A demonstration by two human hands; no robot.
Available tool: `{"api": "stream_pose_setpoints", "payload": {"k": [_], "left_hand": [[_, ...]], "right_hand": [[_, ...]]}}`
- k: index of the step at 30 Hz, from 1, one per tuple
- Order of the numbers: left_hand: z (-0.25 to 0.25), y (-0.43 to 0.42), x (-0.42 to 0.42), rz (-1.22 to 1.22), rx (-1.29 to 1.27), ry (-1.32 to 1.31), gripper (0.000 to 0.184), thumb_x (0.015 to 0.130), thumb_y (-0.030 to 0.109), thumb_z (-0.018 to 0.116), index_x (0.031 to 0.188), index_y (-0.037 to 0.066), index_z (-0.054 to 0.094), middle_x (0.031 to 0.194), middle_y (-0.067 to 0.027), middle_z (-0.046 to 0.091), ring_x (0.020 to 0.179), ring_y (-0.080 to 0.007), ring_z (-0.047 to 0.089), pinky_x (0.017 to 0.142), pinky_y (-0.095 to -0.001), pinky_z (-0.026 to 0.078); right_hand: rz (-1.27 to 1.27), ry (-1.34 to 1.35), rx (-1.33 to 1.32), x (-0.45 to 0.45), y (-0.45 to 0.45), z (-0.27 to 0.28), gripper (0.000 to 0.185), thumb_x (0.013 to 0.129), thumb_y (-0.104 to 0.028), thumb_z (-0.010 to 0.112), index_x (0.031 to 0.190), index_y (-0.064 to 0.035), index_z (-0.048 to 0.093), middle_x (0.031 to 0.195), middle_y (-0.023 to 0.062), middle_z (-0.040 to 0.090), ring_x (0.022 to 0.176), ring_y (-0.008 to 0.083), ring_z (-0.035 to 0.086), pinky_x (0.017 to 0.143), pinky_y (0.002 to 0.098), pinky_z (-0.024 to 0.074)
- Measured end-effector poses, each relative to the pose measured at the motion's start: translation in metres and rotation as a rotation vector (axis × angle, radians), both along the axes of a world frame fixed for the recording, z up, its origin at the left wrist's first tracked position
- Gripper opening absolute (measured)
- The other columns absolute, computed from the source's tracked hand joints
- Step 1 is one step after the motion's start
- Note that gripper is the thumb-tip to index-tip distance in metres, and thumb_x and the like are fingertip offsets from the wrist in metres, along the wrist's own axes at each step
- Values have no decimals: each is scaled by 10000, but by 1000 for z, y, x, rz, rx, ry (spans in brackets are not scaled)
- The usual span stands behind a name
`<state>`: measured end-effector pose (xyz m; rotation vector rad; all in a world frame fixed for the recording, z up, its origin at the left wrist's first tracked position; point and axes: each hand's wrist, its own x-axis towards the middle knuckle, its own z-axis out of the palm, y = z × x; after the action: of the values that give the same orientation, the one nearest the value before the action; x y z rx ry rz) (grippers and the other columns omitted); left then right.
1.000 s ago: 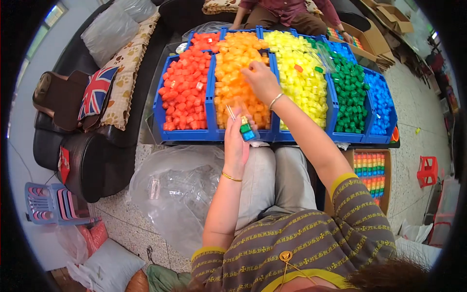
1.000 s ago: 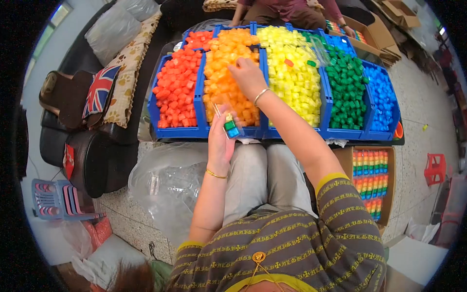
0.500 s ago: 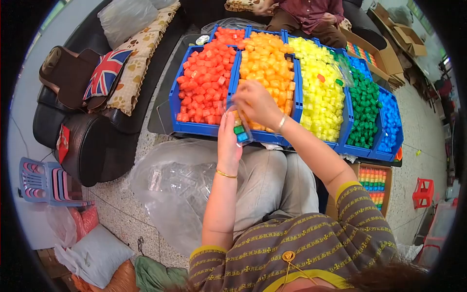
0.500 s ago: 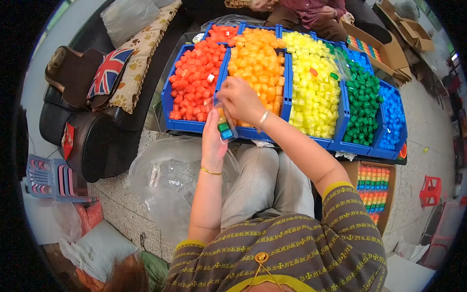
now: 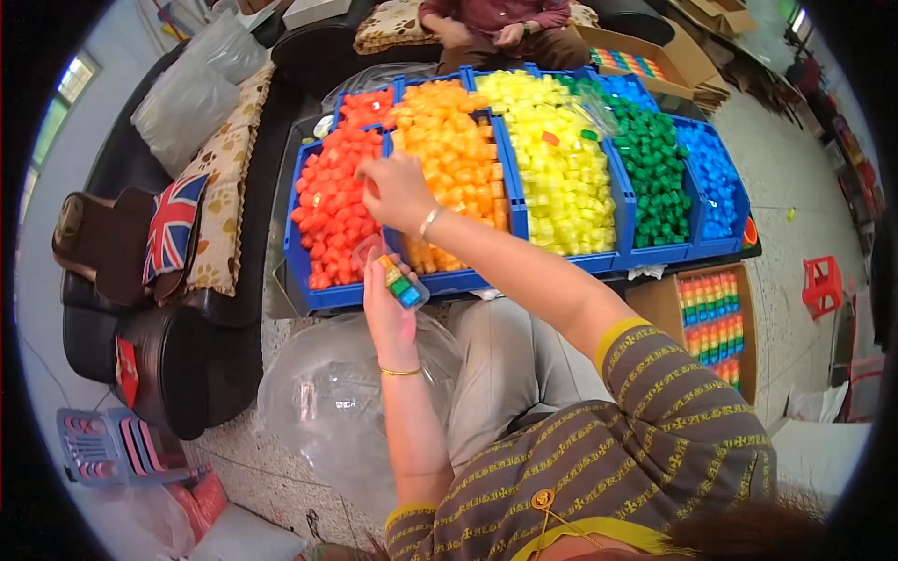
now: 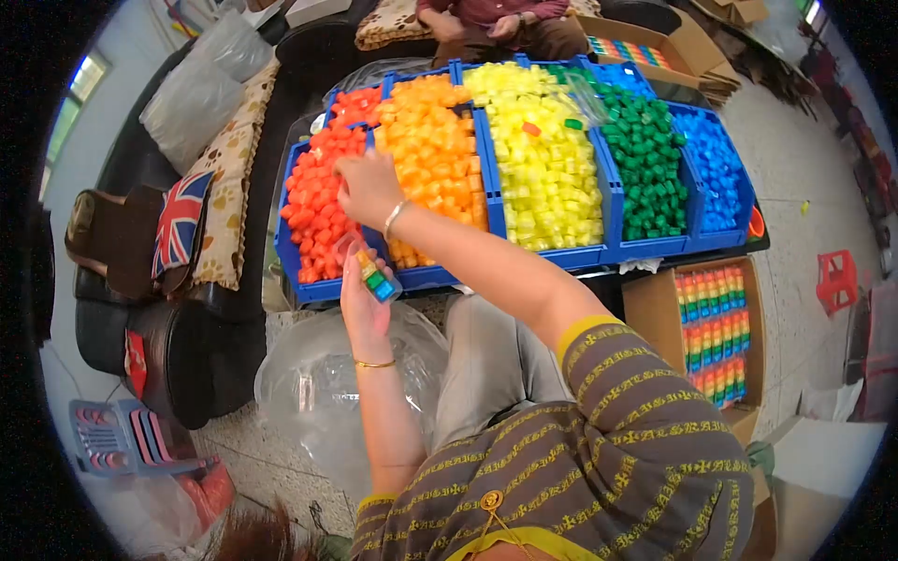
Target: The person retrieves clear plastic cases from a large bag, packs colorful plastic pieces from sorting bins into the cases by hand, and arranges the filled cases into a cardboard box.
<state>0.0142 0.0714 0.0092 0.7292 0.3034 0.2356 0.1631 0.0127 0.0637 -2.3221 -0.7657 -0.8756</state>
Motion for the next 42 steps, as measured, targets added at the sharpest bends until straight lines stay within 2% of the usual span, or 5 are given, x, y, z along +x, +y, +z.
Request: {"api": "stream_pose_setpoints", "payload": {"k": [2,10,21,33,42], "left_hand": [[5,-6,4,-19,-68,-57,427,1015,338,459,1357,83,440,1036,-46,599,854,-143,588,743,-292,513],[8,-42,18,-172,17,38,316,1003,351,477,1164,86,541,969,-48,633,759,-129,613,635,-258,504],[23,-82,12,-150,-298,-33,452,978,338,519,1341,76,457,1006,-72,630,807,-179,605,755,-307,519],[6,-54,10,117,-223,-103,440,925,242,628,1308,107,460,1151,-94,594,1044,-226,590,866,-362,513],[-6,17,-15,93,-403,-109,360,960,282,552,1252,72,540,1195,-83,608,1074,-203,592,942,-365,485]], "right_hand": [[515,676,462,-19,-23,-1,153,746,-170,628,864,-90,682,821,105,667,923,303,583,794,390,454],[490,593,423,-49,-96,-9,160,740,-110,659,890,-55,663,1031,166,563,949,309,565,855,375,462],[-711,-46,-96,66,-299,-26,355,765,-61,671,1112,-108,612,929,89,648,905,316,547,792,446,437],[457,196,-27,-115,-129,6,174,739,-93,715,905,-121,667,839,50,620,823,258,552,765,380,384],[44,58,-297,9,32,-31,159,776,-129,637,927,-104,595,925,81,658,956,284,546,827,416,394]]}}
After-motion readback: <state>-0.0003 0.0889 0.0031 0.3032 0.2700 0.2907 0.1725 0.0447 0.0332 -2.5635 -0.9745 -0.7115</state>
